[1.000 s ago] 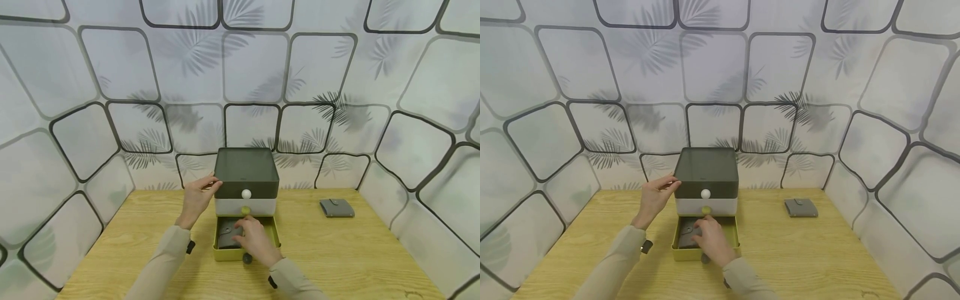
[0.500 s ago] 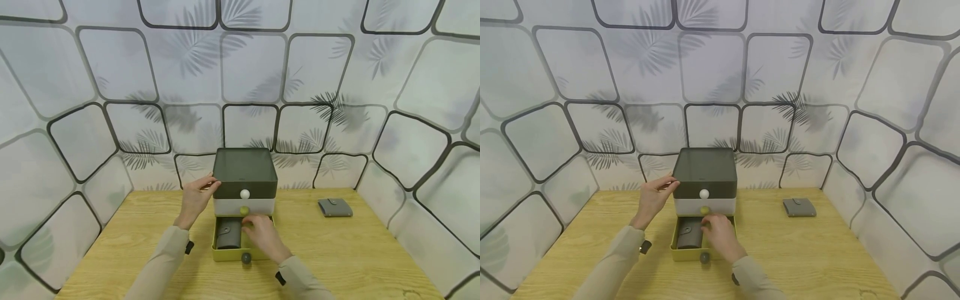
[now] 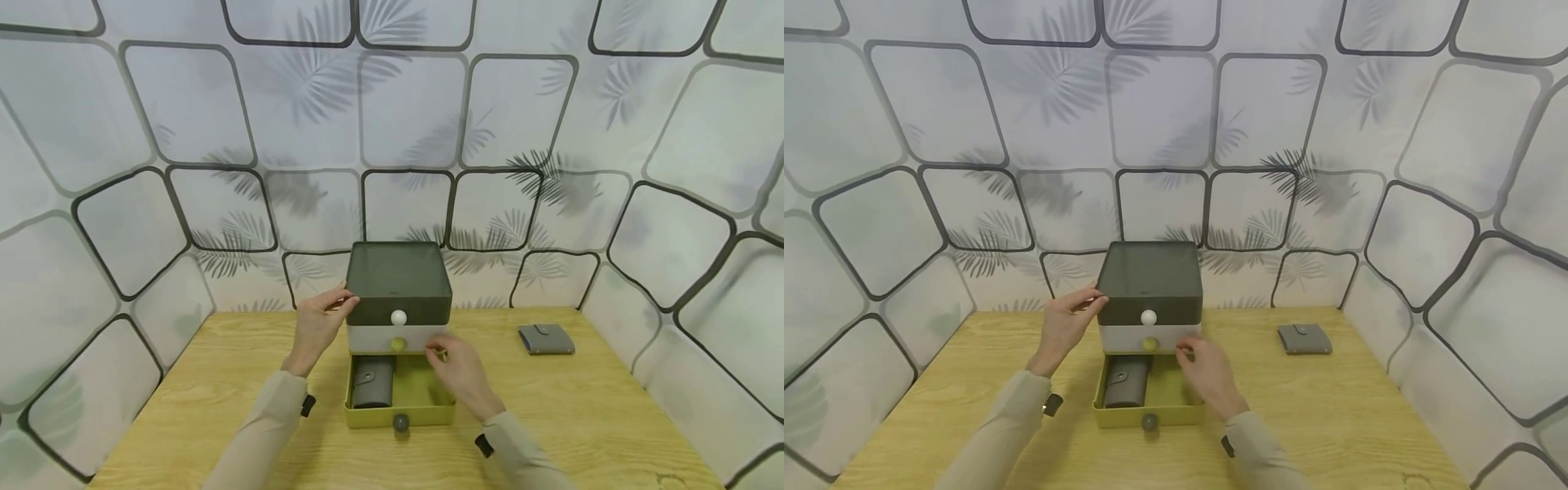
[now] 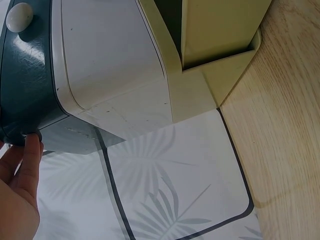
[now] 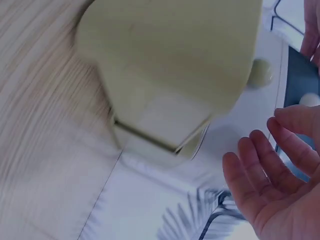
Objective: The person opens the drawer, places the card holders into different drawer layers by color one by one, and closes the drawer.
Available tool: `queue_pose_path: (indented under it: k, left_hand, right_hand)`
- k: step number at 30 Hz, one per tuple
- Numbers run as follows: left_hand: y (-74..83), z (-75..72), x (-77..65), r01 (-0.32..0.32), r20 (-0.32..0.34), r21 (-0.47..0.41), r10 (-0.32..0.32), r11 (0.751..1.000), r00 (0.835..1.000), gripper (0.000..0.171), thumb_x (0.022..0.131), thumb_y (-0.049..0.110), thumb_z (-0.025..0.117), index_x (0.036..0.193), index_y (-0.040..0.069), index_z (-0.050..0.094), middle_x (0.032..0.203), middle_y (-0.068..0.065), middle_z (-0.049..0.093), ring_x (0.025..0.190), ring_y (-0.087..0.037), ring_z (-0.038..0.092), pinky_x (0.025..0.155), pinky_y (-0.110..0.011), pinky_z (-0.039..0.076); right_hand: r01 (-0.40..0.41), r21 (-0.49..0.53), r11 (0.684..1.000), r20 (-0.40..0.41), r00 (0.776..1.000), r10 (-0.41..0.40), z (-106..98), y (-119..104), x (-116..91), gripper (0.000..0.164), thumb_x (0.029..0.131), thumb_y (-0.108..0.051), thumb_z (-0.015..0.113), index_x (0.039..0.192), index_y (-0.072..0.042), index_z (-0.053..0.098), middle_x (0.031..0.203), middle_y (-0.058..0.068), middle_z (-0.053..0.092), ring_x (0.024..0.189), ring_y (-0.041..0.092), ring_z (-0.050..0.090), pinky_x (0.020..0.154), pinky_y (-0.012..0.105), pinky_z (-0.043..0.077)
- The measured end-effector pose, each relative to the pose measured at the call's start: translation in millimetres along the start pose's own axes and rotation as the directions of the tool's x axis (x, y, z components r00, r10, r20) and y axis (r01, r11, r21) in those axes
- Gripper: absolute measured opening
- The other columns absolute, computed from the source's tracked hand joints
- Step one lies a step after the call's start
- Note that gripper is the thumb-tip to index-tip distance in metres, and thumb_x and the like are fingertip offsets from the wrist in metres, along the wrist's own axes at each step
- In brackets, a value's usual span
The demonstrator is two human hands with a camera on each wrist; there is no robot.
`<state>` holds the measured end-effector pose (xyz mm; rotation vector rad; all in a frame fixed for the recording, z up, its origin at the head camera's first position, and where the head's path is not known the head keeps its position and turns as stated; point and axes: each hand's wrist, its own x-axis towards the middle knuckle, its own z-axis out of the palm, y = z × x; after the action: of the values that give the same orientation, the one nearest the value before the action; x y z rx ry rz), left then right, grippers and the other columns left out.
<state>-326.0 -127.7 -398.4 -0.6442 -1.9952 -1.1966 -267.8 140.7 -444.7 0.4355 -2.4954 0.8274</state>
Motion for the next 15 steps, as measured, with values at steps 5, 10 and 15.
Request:
queue_pose_path:
  k: [5, 10, 15]
  left_hand:
    - [0.9, -0.9, -1.1, 0.006, -0.002, 0.005, -0.006, 1.000, 1.000, 0.010, 0.087, 0.018, 0.076, 0.093, 0.010, 0.079, 0.098, -0.008, 0.077, 0.104, -0.023, 0.071, 0.071, -0.027, 0.061]
    - [0.5, 0.0, -1.3, 0.008, -0.003, 0.004, -0.008, 1.000, 1.000, 0.009, 0.088, 0.018, 0.075, 0.092, 0.011, 0.079, 0.098, -0.008, 0.077, 0.102, -0.022, 0.072, 0.068, -0.025, 0.061]
    - [0.1, -0.1, -0.9, 0.019, -0.005, -0.002, -0.019, 1.000, 1.000, 0.009, 0.088, 0.018, 0.075, 0.092, 0.011, 0.079, 0.099, -0.008, 0.077, 0.102, -0.021, 0.072, 0.068, -0.022, 0.060]
  right_hand:
    - [-0.008, -0.009, 1.000, -0.052, 0.999, 0.008, -10, 19, 0, 0.006, 0.090, -0.015, 0.072, 0.094, -0.013, 0.076, 0.092, 0.001, 0.072, 0.085, 0.016, 0.067, 0.072, 0.035, 0.058]
    - [-0.025, -0.016, 1.000, -0.075, 0.997, 0.024, -18, 39, -1, 0.006, 0.090, -0.013, 0.072, 0.093, -0.010, 0.075, 0.092, 0.004, 0.073, 0.085, 0.021, 0.068, 0.072, 0.038, 0.059]
    - [-0.074, -0.031, 0.997, -0.050, 0.996, 0.072, -22, 61, 2, 0.007, 0.091, -0.014, 0.070, 0.093, -0.010, 0.075, 0.095, 0.007, 0.073, 0.087, 0.024, 0.068, 0.074, 0.040, 0.059]
